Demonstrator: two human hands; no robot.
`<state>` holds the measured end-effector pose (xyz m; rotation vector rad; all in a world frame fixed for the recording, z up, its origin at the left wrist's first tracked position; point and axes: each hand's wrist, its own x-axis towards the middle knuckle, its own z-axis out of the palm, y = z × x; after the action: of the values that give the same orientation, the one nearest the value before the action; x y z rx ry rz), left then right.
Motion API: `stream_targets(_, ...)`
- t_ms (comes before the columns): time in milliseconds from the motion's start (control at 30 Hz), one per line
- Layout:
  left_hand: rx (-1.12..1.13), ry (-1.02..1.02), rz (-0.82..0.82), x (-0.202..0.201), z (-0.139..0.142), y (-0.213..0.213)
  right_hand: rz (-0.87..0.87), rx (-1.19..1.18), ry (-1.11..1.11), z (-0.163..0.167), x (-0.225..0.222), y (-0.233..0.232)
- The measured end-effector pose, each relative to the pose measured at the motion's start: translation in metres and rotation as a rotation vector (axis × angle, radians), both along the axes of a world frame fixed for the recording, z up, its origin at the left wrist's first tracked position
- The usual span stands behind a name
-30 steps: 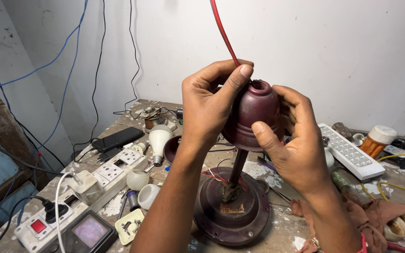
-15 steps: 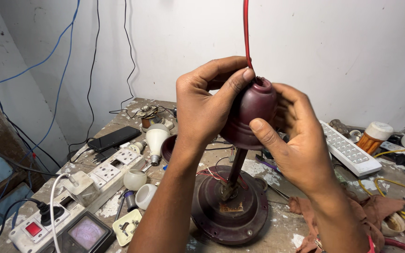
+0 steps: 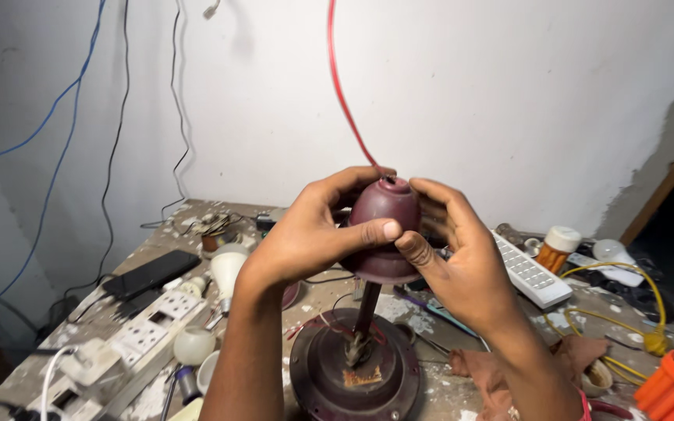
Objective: The person threads a red wire through the bell-shaped shade of a table lamp, wipes parts with a cloth, tests a small electrical component with a multimeter, and attaches the component to the lamp base, working the wires into place by hand.
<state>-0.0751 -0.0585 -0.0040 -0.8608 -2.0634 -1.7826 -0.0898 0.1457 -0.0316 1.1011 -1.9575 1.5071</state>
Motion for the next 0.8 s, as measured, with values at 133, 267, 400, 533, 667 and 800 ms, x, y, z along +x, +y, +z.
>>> stream_targets(133, 0.019, -0.007, -0.029, 0.002, 0.002, -0.006, -0.046, 0.056, 0.092, 0.036, -0.007, 0.002)
stream_targets(267, 0.003, 0.043, -0.018, 0.003, 0.002, -0.012, -0.075, 0.238, 0.052, 0.081, -0.009, -0.011)
stream_targets(400, 0.013, 0.022, -0.051, 0.001, 0.001, -0.012, -0.106, 0.419, -0.028, 0.101, -0.005, -0.037)
stream_targets(533, 0.000, 0.082, -0.043, 0.002, 0.000, -0.015, -0.147, 0.373, -0.059, 0.111, 0.000, -0.042)
stream_targets(667, -0.005, 0.117, -0.016, 0.006, 0.001, -0.022, -0.155, 0.316, -0.168, 0.117, 0.006, -0.034)
stream_targets(800, -0.033, 0.192, -0.008, 0.010, 0.003, -0.024, -0.144, 0.268, -0.171, 0.113, 0.011, -0.032)
